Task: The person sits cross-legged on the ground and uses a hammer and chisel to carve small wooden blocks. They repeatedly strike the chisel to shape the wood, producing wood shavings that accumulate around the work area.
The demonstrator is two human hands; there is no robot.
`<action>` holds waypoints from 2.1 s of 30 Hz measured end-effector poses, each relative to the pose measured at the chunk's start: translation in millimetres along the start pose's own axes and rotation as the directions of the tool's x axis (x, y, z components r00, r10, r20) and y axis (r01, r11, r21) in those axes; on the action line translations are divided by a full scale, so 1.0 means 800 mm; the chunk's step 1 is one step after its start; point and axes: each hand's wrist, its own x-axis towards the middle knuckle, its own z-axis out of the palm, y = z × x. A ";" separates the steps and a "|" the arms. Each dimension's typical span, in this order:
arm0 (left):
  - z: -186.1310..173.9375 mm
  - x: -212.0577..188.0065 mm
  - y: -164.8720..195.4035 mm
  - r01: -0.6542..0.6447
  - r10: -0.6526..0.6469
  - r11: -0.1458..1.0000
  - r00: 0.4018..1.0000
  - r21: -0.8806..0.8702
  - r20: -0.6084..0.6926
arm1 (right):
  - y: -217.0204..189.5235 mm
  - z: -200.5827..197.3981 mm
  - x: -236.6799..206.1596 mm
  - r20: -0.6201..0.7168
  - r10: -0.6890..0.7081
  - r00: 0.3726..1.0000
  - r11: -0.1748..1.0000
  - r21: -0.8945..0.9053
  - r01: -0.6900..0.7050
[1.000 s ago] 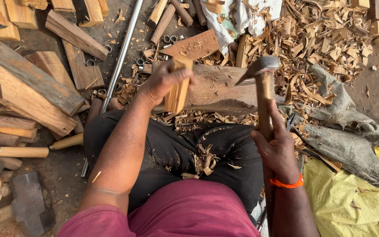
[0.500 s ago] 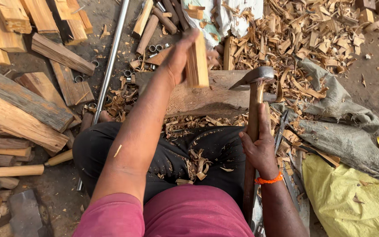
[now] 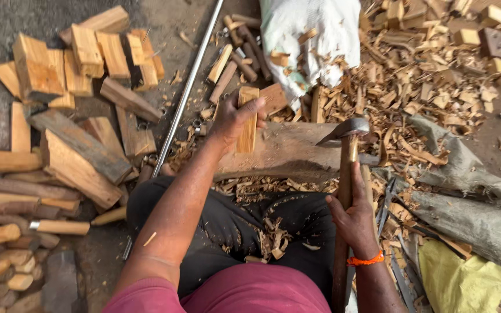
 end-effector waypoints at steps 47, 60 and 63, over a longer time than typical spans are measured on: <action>-0.234 0.013 -0.062 -0.130 0.153 0.923 0.988 -0.361 0.036 | -0.269 0.214 -0.002 0.369 -0.203 0.907 0.975 -0.004 0.220; -0.233 -0.008 -0.048 -0.093 0.129 0.904 0.990 -0.416 0.060 | -0.322 0.178 -0.023 0.234 -0.325 0.916 0.941 0.174 0.289; -0.233 -0.010 -0.056 -0.084 0.153 0.907 0.979 -0.413 0.137 | -0.337 0.218 -0.011 0.376 -0.138 0.916 0.990 0.059 0.124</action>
